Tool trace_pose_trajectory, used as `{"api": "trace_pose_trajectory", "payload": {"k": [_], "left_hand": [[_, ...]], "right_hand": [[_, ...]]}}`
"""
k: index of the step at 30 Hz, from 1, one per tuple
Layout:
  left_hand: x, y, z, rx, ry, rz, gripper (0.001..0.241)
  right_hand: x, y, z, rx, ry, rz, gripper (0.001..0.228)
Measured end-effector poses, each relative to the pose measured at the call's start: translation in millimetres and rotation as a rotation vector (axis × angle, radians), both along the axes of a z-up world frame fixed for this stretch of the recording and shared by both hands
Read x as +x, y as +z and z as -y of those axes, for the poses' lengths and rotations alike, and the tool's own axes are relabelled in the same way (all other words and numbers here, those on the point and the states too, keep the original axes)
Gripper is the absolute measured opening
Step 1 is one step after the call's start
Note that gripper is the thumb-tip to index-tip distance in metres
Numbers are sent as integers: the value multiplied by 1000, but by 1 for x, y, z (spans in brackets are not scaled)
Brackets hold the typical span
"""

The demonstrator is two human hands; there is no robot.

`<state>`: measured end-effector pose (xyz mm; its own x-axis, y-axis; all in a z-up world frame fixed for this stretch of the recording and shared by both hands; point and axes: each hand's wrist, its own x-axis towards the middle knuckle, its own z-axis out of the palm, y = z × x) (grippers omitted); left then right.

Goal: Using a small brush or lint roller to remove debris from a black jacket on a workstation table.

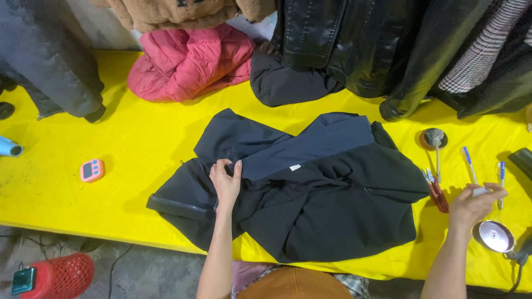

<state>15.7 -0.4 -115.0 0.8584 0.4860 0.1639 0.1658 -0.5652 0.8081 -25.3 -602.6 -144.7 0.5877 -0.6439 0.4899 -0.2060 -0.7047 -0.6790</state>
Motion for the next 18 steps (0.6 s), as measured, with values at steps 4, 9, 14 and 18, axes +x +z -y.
{"api": "trace_pose_trajectory", "payload": {"k": [4,9,14,18], "left_hand": [[0,-4,-1,15,2,16,41],[1,-5,-2,18,17,13,42],[1,-4,-1,-7,23,-20,43],[4,-11,-3,32,15,23,42]], "right_hand": [[-1,-1,-5,-51,-91,-67,36],[4,-17,17,-210,-24,104,45],[-2,-14,8,-194,-51,33,58],[0,-11,4,-140,-92,-7,64]]}}
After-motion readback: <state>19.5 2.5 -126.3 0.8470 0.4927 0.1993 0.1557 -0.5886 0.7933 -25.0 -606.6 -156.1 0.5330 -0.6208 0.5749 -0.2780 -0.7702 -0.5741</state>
